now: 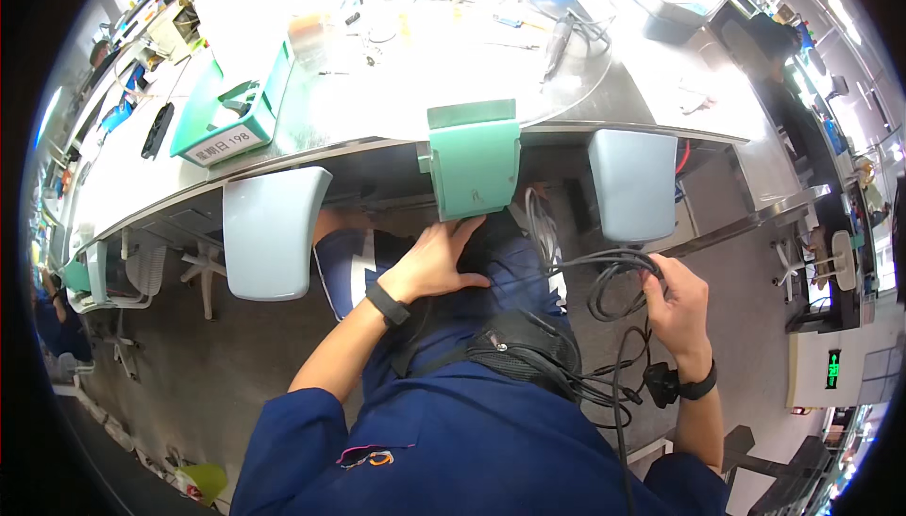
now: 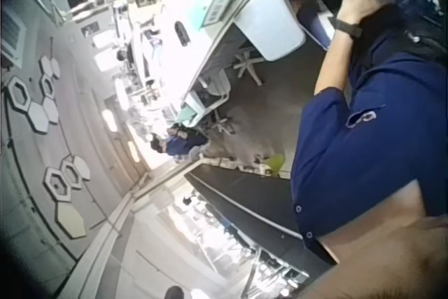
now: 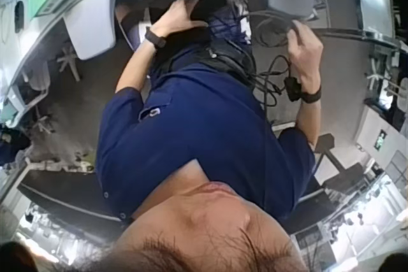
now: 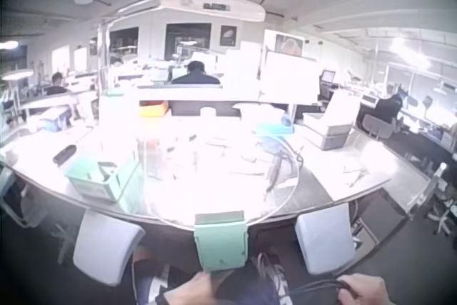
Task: The recorder is crafting a dental prosthesis, involving measuring and shaping a tooth model.
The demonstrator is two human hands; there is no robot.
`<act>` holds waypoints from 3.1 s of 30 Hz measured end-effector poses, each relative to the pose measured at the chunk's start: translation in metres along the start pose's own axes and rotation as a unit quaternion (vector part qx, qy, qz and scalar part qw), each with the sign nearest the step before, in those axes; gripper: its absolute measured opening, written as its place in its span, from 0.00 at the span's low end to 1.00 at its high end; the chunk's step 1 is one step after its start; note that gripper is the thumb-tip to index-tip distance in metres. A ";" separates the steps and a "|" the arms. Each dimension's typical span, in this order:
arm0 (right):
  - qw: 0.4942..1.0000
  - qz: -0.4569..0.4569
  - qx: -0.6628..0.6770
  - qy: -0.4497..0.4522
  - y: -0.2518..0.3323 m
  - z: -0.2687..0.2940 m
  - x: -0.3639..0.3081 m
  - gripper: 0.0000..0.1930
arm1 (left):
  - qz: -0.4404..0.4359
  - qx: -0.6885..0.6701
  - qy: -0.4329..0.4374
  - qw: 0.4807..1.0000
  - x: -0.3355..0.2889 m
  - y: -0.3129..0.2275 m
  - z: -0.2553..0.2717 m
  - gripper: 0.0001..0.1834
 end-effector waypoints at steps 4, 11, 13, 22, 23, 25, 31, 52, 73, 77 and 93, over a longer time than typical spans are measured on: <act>0.998 -0.054 0.037 0.026 -0.010 -0.006 -0.002 0.07 | -0.099 -0.021 -0.057 0.993 0.024 -0.024 -0.021 0.57; 0.984 -0.160 0.077 0.033 -0.029 -0.006 -0.013 0.10 | -0.191 0.008 -0.004 0.982 0.038 -0.033 -0.083 0.56; 0.975 -0.181 0.077 0.101 -0.032 -0.001 -0.016 0.12 | -0.172 0.004 0.016 0.985 0.041 -0.042 -0.093 0.55; 0.965 -0.212 -0.125 0.088 -0.152 0.058 -0.075 0.22 | -0.025 -0.050 0.069 0.996 -0.010 -0.057 0.027 0.30; 0.964 -0.218 -0.126 0.087 -0.149 0.068 -0.070 0.22 | 0.006 -0.097 0.056 0.994 -0.023 -0.061 0.046 0.27; 0.953 -0.287 -0.083 0.047 -0.142 0.082 -0.055 0.18 | 0.010 -0.184 0.080 0.980 -0.038 -0.069 0.082 0.23; 0.986 -0.150 -0.076 0.010 -0.078 0.094 0.055 0.11 | -0.151 -0.405 -0.189 0.882 -0.076 -0.074 0.230 0.13; 0.910 -0.164 0.379 0.035 -0.024 -0.135 0.236 0.10 | 0.039 -0.104 -0.243 0.964 0.102 -0.016 0.186 0.04; 0.949 -0.189 0.247 -0.049 -0.006 -0.087 0.212 0.09 | 0.175 -0.236 -0.269 0.917 0.061 -0.002 0.167 0.08; 0.926 -0.263 0.266 -0.040 -0.006 -0.133 0.258 0.09 | 0.145 -0.205 -0.152 0.956 0.091 0.000 0.175 0.10; 0.974 0.179 0.132 0.050 0.039 -0.190 0.239 0.04 | 0.040 -0.168 -0.289 0.942 0.057 -0.015 0.219 0.05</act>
Point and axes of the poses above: each hand's wrist, its own x-axis towards the middle knuckle, its own z-axis out of the back of the hand, y = z × x, the point moved 1 cm from there along x, towards the middle knuckle, and after that the axes turned 12 degrees about -y, right-handed, at the moved point
